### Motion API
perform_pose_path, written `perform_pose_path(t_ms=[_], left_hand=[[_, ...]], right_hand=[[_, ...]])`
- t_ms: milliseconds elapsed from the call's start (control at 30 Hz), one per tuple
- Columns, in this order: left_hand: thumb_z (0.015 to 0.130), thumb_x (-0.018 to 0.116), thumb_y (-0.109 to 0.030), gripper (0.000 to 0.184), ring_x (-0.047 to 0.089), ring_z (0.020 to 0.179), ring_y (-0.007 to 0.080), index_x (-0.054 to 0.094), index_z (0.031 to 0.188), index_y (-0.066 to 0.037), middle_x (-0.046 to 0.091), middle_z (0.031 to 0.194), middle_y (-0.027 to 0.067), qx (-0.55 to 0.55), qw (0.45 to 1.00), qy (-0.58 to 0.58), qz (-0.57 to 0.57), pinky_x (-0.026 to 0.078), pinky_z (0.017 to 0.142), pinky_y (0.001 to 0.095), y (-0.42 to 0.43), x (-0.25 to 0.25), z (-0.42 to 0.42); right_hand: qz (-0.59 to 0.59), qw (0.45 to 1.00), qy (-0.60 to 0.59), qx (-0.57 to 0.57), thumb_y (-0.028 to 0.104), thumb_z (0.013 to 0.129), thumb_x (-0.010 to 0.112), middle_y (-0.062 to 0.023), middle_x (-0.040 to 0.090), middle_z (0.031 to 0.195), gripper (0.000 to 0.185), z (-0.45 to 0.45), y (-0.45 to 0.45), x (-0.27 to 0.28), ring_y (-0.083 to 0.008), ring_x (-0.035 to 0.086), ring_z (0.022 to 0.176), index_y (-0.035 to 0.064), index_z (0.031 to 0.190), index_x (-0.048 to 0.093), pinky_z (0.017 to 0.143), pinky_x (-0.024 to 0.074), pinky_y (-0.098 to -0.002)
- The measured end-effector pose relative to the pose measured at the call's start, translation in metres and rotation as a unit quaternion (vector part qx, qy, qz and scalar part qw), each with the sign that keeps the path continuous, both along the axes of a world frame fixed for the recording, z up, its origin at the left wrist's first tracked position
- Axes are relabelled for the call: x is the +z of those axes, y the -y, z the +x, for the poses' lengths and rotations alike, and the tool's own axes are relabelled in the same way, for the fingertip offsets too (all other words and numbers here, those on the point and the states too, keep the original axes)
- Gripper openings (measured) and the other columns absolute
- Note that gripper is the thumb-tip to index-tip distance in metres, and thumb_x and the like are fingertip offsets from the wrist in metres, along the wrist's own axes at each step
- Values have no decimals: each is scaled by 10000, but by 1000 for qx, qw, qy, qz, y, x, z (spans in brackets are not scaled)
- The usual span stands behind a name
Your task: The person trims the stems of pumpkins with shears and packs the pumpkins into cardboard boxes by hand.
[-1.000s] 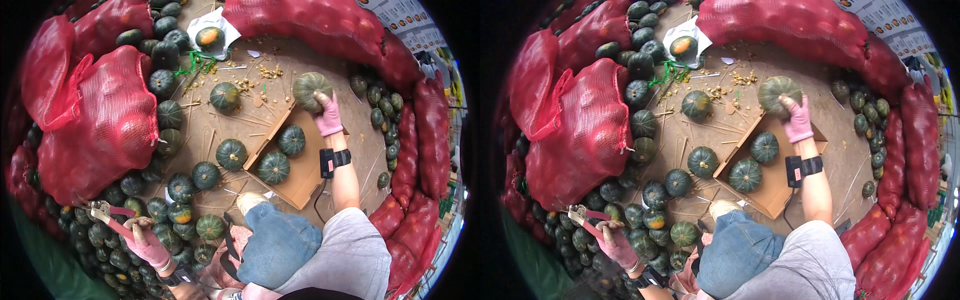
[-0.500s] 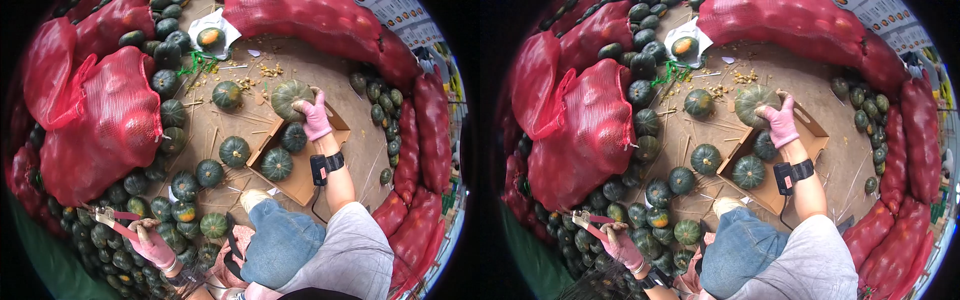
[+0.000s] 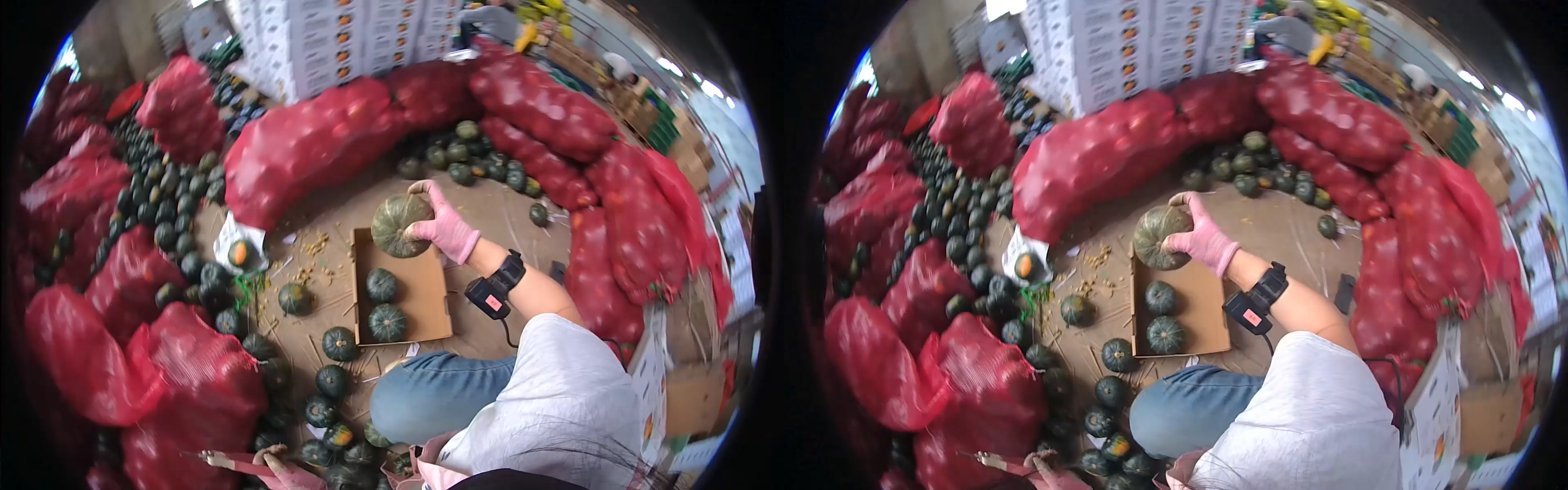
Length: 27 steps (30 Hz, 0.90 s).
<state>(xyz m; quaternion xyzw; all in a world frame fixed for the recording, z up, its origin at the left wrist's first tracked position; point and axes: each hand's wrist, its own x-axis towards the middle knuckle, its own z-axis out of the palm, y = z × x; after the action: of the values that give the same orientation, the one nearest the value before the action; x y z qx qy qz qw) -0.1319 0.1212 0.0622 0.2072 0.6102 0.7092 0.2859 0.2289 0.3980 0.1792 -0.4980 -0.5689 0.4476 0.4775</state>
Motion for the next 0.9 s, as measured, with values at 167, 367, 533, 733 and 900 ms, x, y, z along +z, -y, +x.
perform_pose_path(t_ms=[167, 367, 533, 733, 900], left_hand=[[923, 494, -192, 323, 595, 941, 190, 576, 1151, 22, 600, 1107, 170, -67, 997, -31, -25, 471, 817, 315, -35, 71, 34], [917, 501, -179, 303, 586, 910, 184, 576, 1128, 24, 597, 1066, 156, -229, 973, -24, 33, 466, 796, 308, -56, 135, 106], [912, 508, -168, 286, 579, 883, 179, 576, 1109, 27, 595, 1032, 145, -332, 941, -9, 72, 463, 778, 302, -52, 171, 168], [906, 515, -155, 265, 570, 852, 172, 577, 1087, 29, 593, 992, 131, -421, 899, 1, 121, 458, 756, 296, -43, 215, 231], [901, 522, -144, 248, 563, 826, 167, 577, 1068, 31, 590, 958, 120, -460, 876, 6, 147, 455, 738, 290, -34, 245, 260]], right_hand=[[282, 881, 300, -235, 38, 615, 694, -141, 505, 1076, 587, 45, 113, 114, -312, 480, 1050, 102, 1157, 478, 931, 414, -389], [495, 563, 553, -362, 96, 625, 750, -167, 463, 1167, 587, 97, 265, 189, -352, 486, 1053, 225, 1163, 553, 950, 405, -493], [561, 442, 595, -369, 488, 669, 711, -113, 409, 1137, 523, 108, 383, 213, -287, 475, 1023, 365, 1145, 535, 844, 443, -570], [580, 148, 656, -459, 509, 759, 640, -129, 490, 1137, 582, 146, 452, 245, -309, 516, 1003, 183, 1218, 494, 799, 470, -507], [269, 258, 586, -719, 367, 813, 635, -222, 512, 1218, 578, 286, 488, 383, -375, 532, 1091, 76, 1278, 454, 918, 438, -496]])
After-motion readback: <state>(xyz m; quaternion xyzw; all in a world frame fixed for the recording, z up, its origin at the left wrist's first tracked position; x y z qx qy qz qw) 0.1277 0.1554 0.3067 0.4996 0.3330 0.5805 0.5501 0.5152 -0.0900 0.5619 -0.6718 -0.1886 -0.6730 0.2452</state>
